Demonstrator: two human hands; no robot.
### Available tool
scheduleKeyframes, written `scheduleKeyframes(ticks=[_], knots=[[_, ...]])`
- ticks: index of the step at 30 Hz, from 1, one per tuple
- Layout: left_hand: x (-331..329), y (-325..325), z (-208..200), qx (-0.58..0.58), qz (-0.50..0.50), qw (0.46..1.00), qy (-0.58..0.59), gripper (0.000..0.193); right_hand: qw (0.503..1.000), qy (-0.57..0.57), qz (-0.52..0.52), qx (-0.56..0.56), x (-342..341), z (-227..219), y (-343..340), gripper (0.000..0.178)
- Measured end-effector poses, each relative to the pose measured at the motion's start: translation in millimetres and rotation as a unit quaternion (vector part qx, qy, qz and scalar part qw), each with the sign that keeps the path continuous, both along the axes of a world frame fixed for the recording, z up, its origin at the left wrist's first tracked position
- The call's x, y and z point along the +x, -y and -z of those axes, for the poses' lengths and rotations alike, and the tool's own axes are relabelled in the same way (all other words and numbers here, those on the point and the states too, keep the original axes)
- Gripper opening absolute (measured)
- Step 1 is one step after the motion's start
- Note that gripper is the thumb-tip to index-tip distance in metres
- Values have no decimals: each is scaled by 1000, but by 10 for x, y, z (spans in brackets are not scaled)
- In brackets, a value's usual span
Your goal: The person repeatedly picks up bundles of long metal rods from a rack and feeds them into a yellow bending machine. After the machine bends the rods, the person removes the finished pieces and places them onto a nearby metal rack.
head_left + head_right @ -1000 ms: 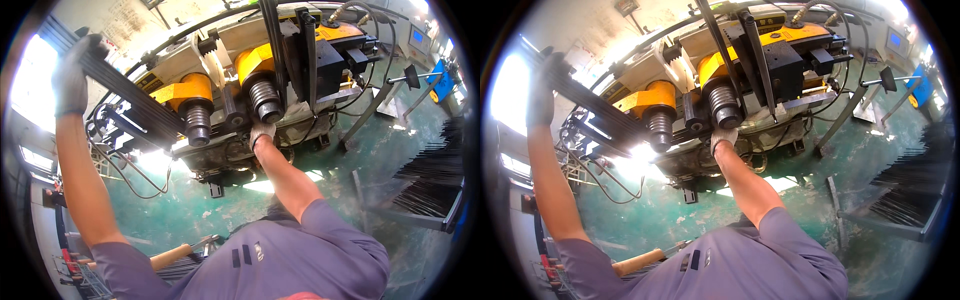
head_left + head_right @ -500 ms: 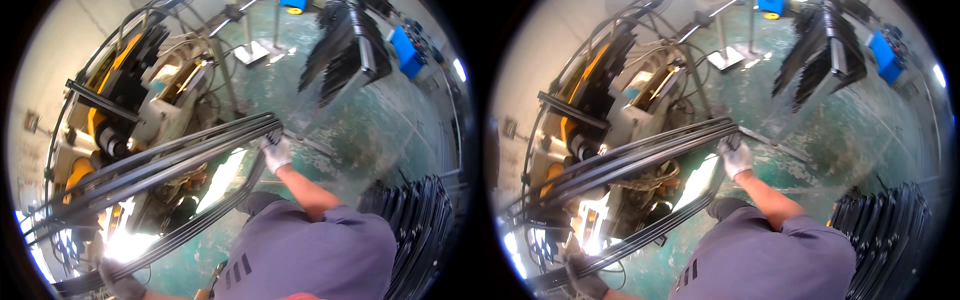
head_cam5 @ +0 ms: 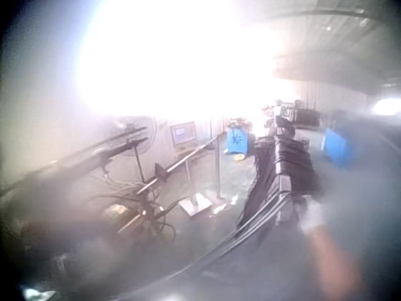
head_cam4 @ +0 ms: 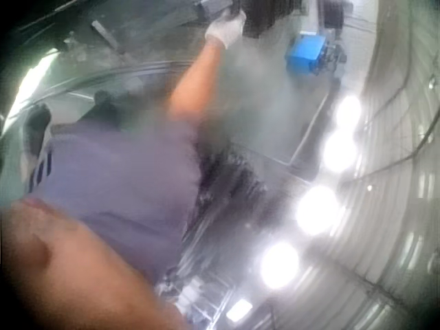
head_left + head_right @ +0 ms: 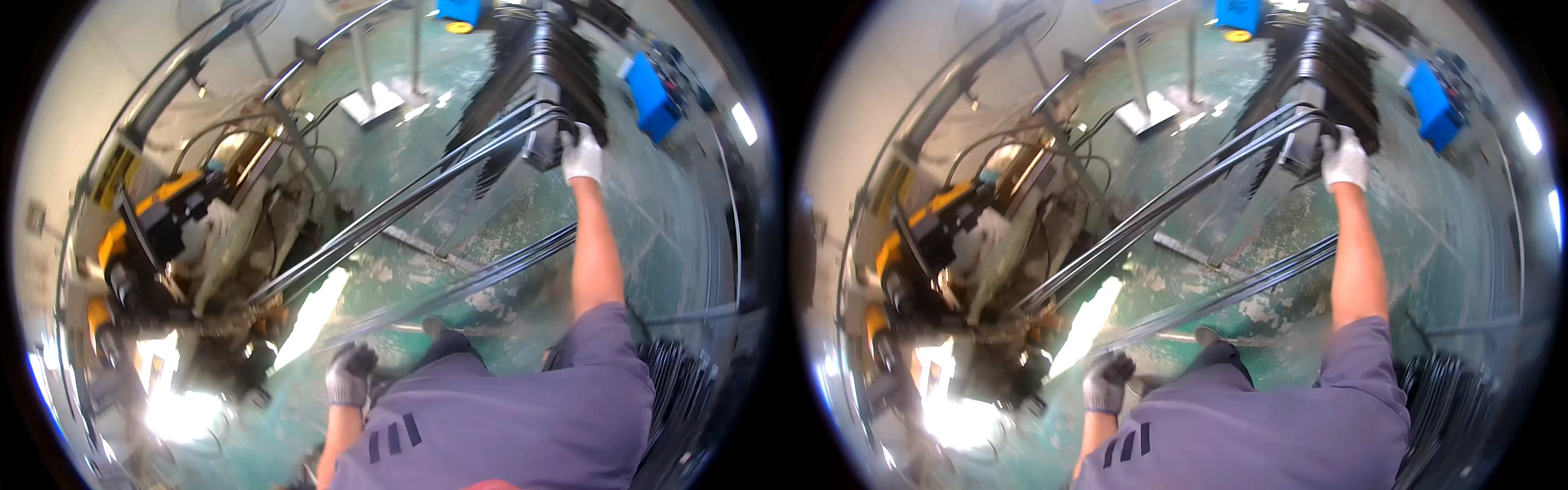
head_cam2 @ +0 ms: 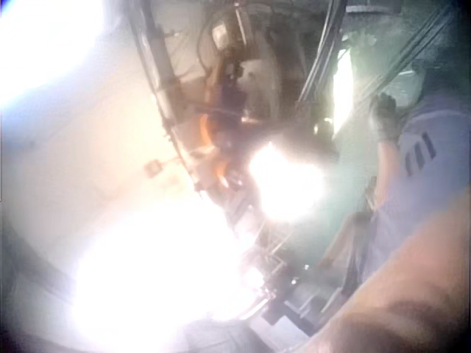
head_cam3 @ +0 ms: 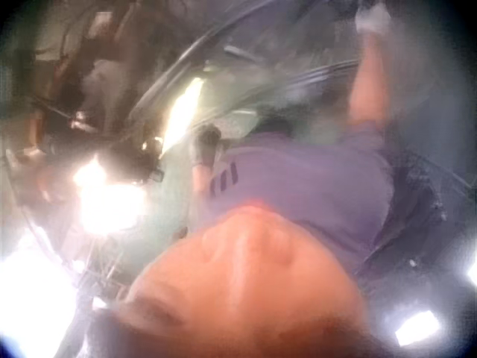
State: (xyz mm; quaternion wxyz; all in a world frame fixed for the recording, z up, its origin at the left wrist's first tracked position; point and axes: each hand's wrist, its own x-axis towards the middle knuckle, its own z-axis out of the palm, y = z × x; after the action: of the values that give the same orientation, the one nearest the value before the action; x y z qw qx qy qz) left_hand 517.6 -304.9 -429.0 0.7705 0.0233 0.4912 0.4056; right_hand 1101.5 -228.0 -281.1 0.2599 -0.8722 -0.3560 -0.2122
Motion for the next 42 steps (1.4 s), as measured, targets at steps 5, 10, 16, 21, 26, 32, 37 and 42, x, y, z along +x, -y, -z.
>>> scheduleKeyframes(ticks=[5,10,16,21,26,32,37,42], knots=[[422,-329,-545,96,-30,991,-93,37,980,74,0,-183,1353,115,-502,25],[332,170,-537,102,-118,968,-195,31,916,323,-10,-238,1969,163,-951,22],[114,1441,13,-58,-282,944,-160,30,943,183,-276,-14,265,1485,-489,28],[-307,2419,211,-93,-421,893,-132,31,848,-100,-406,-326,-2044,2967,960,40],[-915,3373,266,-79,-506,850,-125,28,682,-148,-539,-471,-4337,3301,1370,53],[-1662,4741,208,-67,-664,721,-185,24,543,-82,-717,-429,-6854,2709,1900,63],[-1801,5585,301,-134,-765,609,-161,26,435,26,-791,-429,-8202,2420,2762,74],[-1565,5644,358,-173,-803,557,-121,26,375,87,-829,-406,-9205,2797,3515,90]])
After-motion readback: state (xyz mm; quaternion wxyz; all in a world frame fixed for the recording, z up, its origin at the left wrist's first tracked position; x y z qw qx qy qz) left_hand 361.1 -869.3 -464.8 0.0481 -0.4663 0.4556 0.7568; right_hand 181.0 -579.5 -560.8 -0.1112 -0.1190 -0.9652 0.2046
